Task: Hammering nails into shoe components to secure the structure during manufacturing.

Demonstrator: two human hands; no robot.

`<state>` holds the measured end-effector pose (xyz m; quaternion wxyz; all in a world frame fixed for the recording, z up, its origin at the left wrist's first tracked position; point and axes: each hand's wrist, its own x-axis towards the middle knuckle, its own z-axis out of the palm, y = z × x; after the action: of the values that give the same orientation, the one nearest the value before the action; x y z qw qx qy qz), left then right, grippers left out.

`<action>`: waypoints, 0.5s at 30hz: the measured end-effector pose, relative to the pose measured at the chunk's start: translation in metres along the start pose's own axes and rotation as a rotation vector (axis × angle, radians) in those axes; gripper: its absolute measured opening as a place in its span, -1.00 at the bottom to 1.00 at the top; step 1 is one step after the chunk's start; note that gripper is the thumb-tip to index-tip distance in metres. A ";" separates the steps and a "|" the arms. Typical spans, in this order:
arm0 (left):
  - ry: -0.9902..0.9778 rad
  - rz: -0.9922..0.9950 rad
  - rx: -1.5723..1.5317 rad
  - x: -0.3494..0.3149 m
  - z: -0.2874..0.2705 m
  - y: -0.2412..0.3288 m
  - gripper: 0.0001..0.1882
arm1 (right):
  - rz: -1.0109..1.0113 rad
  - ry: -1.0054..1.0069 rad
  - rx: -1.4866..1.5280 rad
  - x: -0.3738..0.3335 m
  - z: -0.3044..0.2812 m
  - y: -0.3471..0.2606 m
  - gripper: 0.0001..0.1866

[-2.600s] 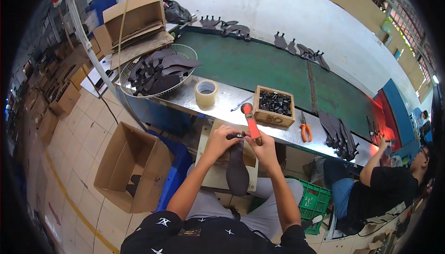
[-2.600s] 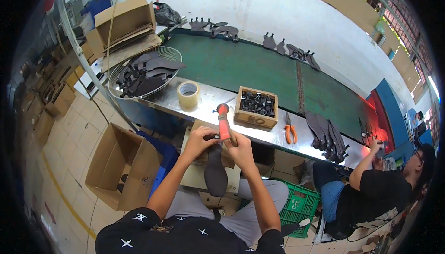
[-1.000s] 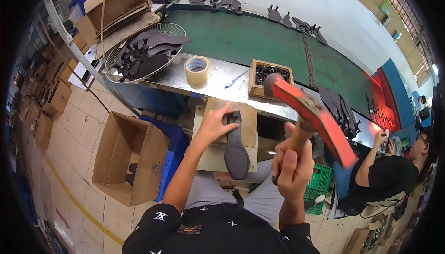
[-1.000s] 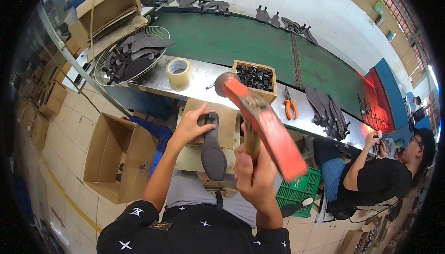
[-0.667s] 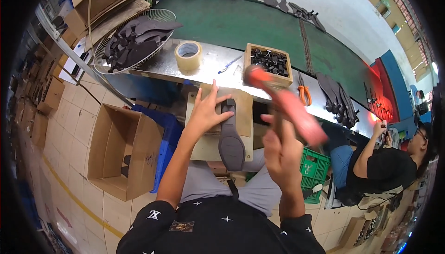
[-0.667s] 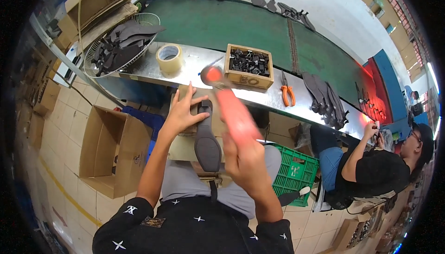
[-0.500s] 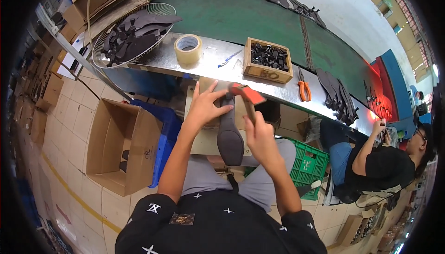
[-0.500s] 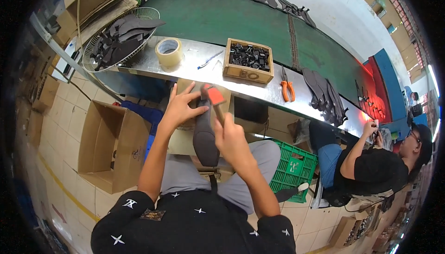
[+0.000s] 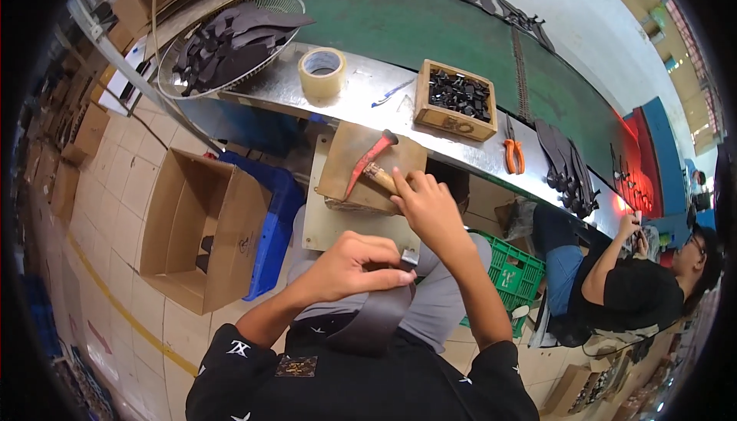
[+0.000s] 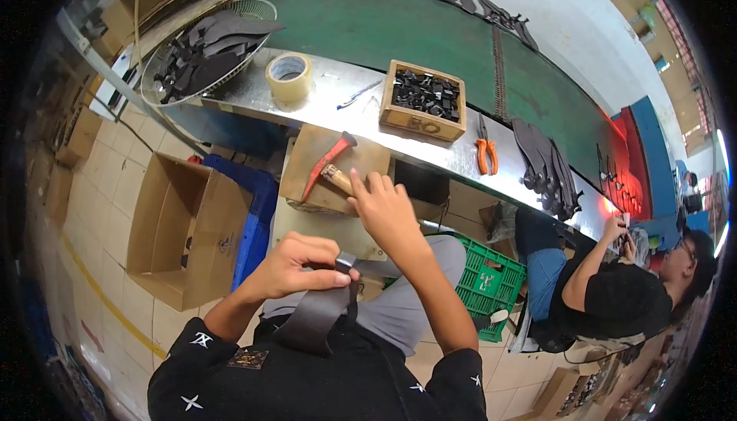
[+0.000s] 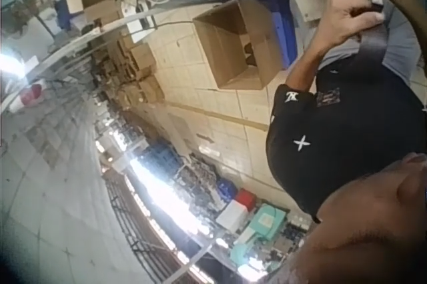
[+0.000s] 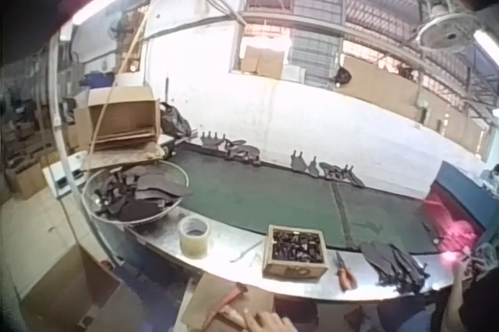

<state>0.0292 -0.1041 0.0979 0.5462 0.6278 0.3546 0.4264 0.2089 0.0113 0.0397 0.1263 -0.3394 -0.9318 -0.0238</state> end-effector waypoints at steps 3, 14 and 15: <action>-0.055 -0.119 -0.135 -0.009 0.001 -0.002 -0.79 | -0.066 0.008 0.509 -0.006 -0.053 -0.003 -0.56; -0.600 -0.355 -0.717 0.001 0.011 -0.006 -0.71 | -0.527 -0.345 1.228 -0.040 -0.097 -0.009 -0.68; -0.645 -0.336 -0.697 0.001 0.012 -0.004 -0.71 | -0.554 -0.272 1.244 -0.043 -0.097 -0.015 -0.68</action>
<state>0.0406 -0.1075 0.0935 0.8661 0.4424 0.1004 0.2099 0.2524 -0.0395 0.1236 0.1688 0.0463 -0.8321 0.5262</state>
